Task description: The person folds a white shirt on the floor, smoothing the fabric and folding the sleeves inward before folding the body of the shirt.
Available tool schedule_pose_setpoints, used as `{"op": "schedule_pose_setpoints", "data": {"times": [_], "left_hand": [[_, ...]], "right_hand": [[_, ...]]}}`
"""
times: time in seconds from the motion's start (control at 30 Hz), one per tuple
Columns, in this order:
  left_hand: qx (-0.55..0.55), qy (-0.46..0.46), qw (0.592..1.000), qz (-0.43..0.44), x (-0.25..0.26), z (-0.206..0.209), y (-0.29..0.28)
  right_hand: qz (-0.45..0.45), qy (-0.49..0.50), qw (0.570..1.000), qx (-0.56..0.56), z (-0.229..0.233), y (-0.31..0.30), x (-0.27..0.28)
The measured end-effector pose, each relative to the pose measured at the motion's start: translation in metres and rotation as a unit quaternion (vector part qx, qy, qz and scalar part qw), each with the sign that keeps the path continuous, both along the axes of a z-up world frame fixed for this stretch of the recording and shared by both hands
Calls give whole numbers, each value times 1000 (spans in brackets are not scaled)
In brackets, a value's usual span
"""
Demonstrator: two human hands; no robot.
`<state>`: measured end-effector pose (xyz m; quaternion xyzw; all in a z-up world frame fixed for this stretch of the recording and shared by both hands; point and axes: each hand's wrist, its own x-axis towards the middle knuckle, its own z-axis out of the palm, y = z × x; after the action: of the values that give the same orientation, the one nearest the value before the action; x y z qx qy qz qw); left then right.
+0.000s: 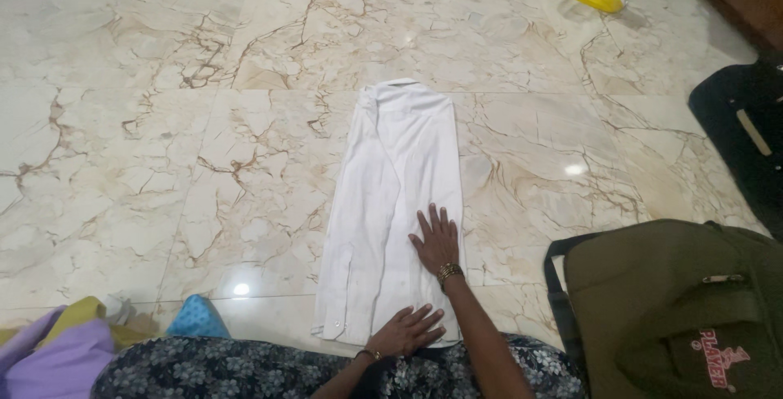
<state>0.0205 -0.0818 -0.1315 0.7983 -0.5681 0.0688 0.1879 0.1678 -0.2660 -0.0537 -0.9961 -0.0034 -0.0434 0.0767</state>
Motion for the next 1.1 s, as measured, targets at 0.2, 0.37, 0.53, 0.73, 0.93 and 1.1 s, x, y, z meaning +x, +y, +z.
{"op": "schedule_pose_setpoints", "data": {"times": [0.2, 0.37, 0.53, 0.73, 0.93, 1.1], "left_hand": [[-7, 19, 1000, -11, 1, 3, 2], [27, 79, 996, -25, -5, 2, 0], [34, 56, 997, -32, 1, -11, -5], [-11, 140, 990, 27, -6, -13, -9], [39, 176, 983, -25, 5, -8, -5], [33, 178, 982, -48, 7, 2, -7]], "right_hand": [[-11, 14, 999, -34, 17, -10, 55], [-33, 22, 998, -38, 13, -21, 107], [-40, 3, 999, -32, 3, -34, 159], [-50, -2, 998, -30, -1, -44, 205], [-47, 47, 996, 65, 9, -53, 214], [-42, -115, 973, 195, 18, -62, 157]]}}
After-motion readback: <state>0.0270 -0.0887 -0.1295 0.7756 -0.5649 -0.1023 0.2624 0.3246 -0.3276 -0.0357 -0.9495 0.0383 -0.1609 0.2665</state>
